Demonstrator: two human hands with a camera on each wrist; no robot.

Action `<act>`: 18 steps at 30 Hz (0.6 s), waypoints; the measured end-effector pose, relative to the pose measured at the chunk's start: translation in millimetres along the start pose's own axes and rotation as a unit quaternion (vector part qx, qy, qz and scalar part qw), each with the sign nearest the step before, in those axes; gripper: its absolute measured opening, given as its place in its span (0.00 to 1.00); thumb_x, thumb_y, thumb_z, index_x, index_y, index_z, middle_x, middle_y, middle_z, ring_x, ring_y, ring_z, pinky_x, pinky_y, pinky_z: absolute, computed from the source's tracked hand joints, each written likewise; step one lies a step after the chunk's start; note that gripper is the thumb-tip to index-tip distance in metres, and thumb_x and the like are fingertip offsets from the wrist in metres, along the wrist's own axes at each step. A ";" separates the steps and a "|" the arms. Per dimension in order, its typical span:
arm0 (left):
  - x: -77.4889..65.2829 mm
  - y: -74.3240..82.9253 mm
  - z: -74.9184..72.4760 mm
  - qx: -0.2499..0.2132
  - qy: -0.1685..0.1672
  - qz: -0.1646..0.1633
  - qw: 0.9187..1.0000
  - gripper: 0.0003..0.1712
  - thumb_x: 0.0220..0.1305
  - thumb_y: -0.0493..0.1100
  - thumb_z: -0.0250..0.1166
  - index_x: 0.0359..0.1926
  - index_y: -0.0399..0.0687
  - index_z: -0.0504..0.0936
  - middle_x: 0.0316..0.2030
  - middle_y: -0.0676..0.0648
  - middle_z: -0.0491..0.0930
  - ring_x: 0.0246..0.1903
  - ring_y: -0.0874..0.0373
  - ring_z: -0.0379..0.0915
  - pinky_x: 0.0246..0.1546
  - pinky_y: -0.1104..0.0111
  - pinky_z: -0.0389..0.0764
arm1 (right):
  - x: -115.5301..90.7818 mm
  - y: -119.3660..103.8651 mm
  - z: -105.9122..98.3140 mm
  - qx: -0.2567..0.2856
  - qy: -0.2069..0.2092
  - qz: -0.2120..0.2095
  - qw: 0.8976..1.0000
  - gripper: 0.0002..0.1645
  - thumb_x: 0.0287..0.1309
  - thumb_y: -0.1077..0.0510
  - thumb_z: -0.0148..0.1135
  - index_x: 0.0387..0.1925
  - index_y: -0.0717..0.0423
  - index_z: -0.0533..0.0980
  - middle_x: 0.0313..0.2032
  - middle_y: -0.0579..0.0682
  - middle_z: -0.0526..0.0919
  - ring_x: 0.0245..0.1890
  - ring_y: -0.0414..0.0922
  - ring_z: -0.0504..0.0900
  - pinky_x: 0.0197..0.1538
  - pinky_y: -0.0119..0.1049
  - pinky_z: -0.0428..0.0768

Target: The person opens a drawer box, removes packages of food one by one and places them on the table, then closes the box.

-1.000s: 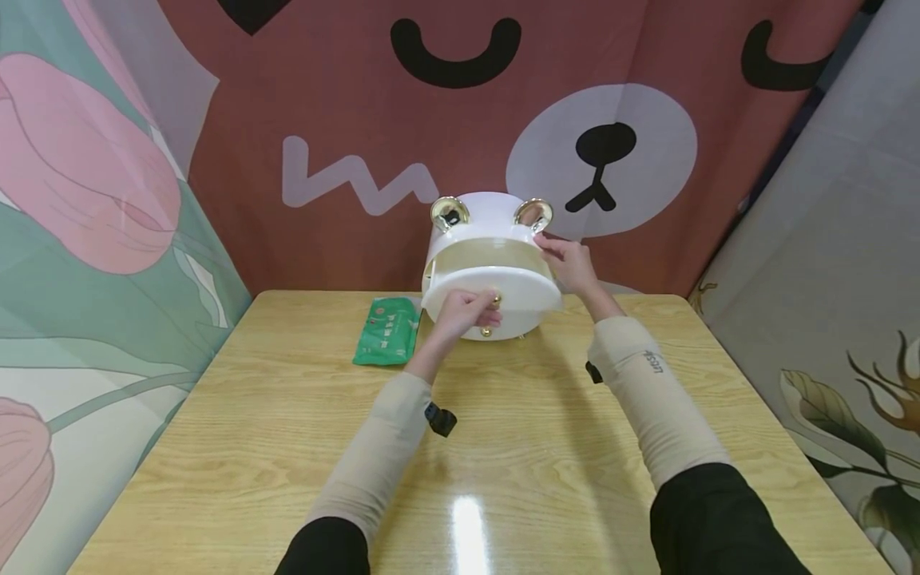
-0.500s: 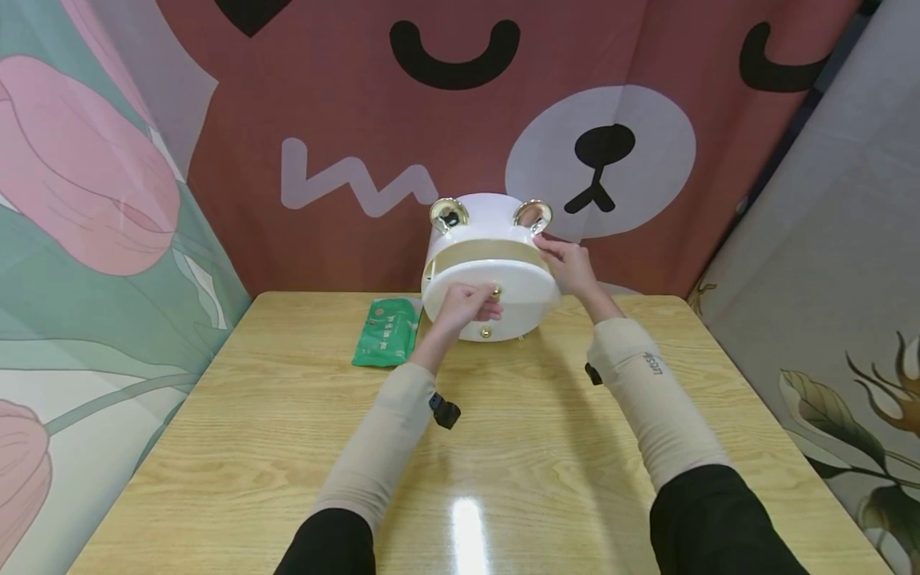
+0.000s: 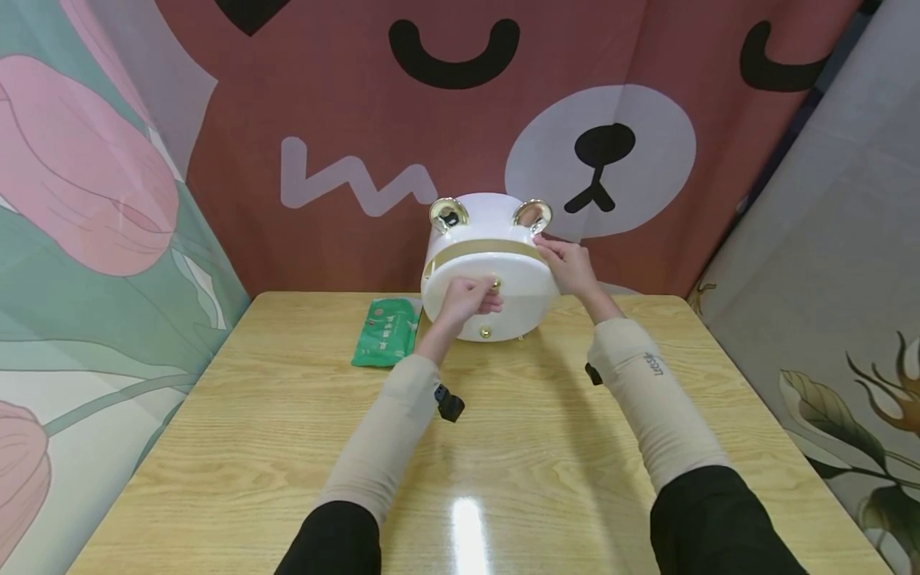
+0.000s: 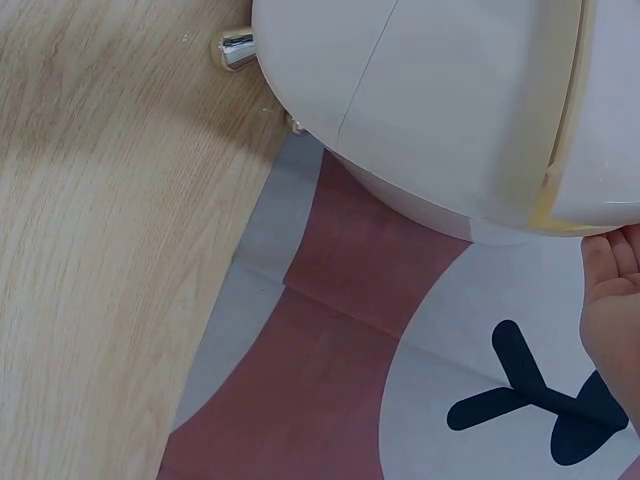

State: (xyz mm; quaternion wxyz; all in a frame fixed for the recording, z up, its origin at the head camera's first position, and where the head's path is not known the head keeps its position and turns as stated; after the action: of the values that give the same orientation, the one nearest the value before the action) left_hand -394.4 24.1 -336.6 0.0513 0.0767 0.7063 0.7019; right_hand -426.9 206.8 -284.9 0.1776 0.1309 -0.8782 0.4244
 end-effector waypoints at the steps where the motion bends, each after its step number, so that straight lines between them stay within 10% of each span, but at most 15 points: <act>1: 0.7 -0.2 0.1 0.001 0.002 0.000 1.000 0.19 0.63 0.44 0.55 0.39 0.28 0.78 0.31 0.35 0.80 0.24 0.54 0.80 0.37 0.60 0.77 | -0.2 -0.5 0.0 0.001 0.001 0.000 1.000 0.20 0.61 0.53 0.53 0.49 0.62 0.74 0.50 0.57 0.74 0.52 0.52 0.72 0.49 0.44 0.71; 11: 12.8 -4.9 -0.7 -0.030 0.004 -0.019 0.999 0.21 0.64 0.46 0.54 0.39 0.28 0.78 0.31 0.36 0.80 0.23 0.56 0.79 0.34 0.64 0.78 | -0.7 0.8 0.4 -0.004 0.005 0.001 1.000 0.23 0.60 0.48 0.53 0.49 0.60 0.75 0.47 0.57 0.77 0.38 0.49 0.78 0.31 0.31 0.74; 18: 19.1 -4.6 1.2 -0.047 0.002 -0.039 0.998 0.22 0.65 0.47 0.52 0.41 0.28 0.76 0.33 0.36 0.80 0.26 0.54 0.80 0.40 0.59 0.76 | -1.1 0.7 2.5 0.005 -0.007 -0.004 1.000 0.24 0.58 0.50 0.56 0.52 0.60 0.72 0.49 0.57 0.75 0.46 0.51 0.77 0.43 0.42 0.76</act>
State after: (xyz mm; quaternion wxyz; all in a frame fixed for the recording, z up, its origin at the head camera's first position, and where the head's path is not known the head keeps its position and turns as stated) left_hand -413.1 28.7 -340.5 0.0810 0.0450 0.6754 0.7316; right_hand -426.7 205.4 -287.3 0.1724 0.1384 -0.8769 0.4267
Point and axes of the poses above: each hand's wrist, its own x-axis towards the middle knuckle, its own z-axis out of the palm, y = z × x, the point moved 6 cm from there along x, towards the middle knuckle
